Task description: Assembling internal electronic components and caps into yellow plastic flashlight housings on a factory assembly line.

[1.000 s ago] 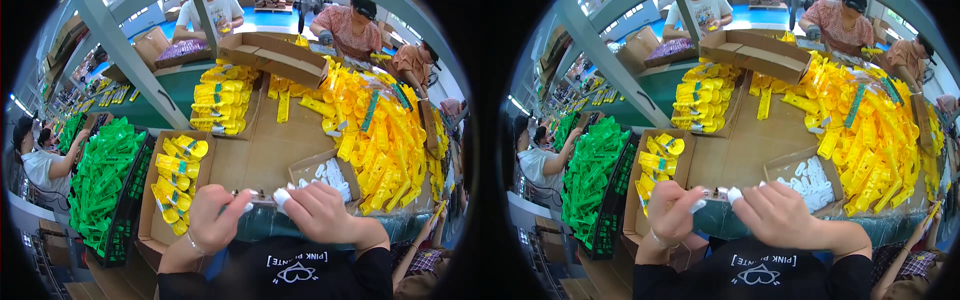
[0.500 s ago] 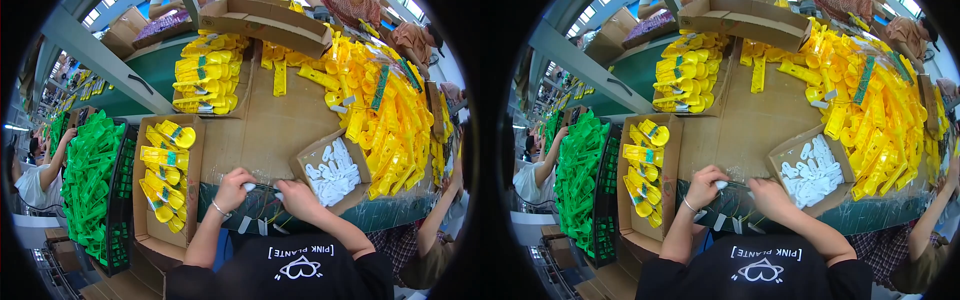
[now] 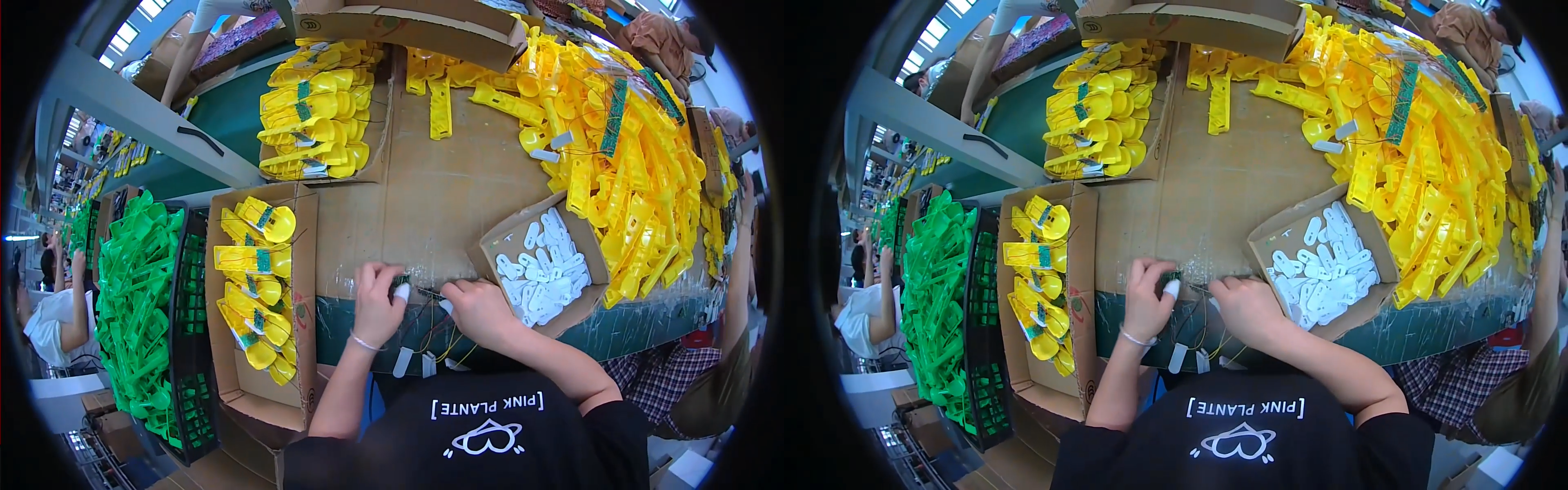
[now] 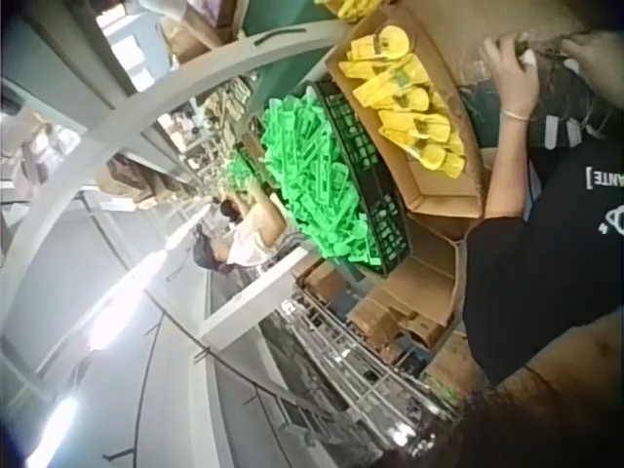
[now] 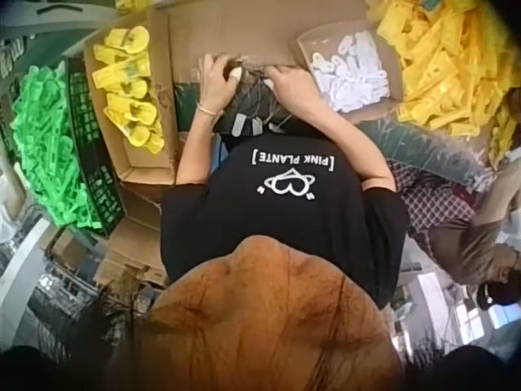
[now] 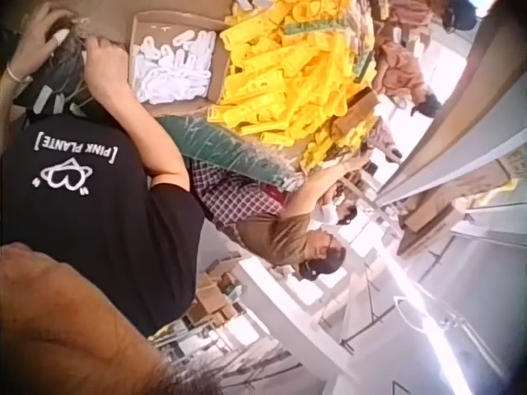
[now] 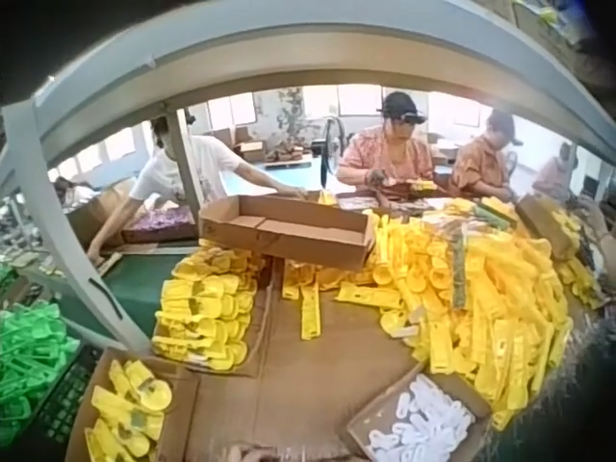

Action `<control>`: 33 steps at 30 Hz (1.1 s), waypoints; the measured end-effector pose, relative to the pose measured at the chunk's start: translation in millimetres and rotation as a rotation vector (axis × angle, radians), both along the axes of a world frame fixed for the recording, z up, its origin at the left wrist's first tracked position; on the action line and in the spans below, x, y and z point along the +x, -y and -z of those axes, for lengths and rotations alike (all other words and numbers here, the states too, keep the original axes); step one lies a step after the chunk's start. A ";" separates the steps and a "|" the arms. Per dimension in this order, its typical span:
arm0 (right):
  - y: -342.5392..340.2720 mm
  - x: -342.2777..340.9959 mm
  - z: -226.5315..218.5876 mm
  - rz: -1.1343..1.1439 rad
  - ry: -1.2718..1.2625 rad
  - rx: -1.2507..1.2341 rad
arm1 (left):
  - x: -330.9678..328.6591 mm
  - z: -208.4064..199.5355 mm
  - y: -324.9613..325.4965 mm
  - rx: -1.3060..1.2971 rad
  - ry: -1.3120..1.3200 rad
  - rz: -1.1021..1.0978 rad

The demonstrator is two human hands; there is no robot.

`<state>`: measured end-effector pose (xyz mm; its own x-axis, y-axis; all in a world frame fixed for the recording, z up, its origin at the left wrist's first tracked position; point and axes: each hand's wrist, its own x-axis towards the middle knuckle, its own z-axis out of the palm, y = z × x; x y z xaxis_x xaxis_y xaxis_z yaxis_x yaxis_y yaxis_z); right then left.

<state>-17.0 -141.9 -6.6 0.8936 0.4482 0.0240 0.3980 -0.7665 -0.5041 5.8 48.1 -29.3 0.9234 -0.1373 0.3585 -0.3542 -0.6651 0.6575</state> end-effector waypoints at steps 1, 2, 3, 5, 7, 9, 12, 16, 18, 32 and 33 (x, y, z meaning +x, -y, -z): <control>1.9 1.7 1.0 0.002 0.017 0.019 | 1.5 -10.8 3.7 -0.007 0.000 0.003; 1.4 2.2 0.0 0.000 0.035 0.041 | 0.8 -22.9 5.2 -0.050 -0.009 0.100; 0.6 3.1 -2.0 0.000 0.035 0.037 | 0.2 -28.0 6.2 -0.093 -0.018 0.197; -3.4 6.7 -7.0 -0.049 0.111 0.107 | -2.5 -11.8 5.5 -0.095 -0.043 0.294; -10.6 11.7 -3.9 -0.029 0.122 0.082 | -5.3 -2.6 10.9 -0.148 -0.120 0.158; -14.9 15.5 -4.6 -0.002 0.132 0.055 | -4.3 1.4 13.3 -0.032 -0.005 0.051; -13.6 27.5 -5.2 -0.014 0.138 0.045 | 8.5 -7.3 5.3 -0.147 0.068 0.123; -8.3 32.0 -17.9 -0.076 0.121 0.209 | 7.3 -20.0 2.1 -0.292 -0.238 0.218; -5.0 33.4 -27.6 -0.089 0.107 0.299 | 6.5 -16.5 -8.0 -0.314 -0.187 0.191; 7.7 21.7 -26.4 -0.050 0.258 0.039 | -7.3 -27.8 -1.4 -0.307 -0.221 0.179; 7.2 22.0 -26.4 -0.052 0.256 0.040 | -6.5 -28.9 -1.9 -0.307 -0.222 0.177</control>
<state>5.0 -149.1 19.8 0.8321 0.4871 0.2653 0.5546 -0.7232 -0.4116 -0.7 50.0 -0.4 0.9546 -0.2188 0.2023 -0.2727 -0.3679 0.8889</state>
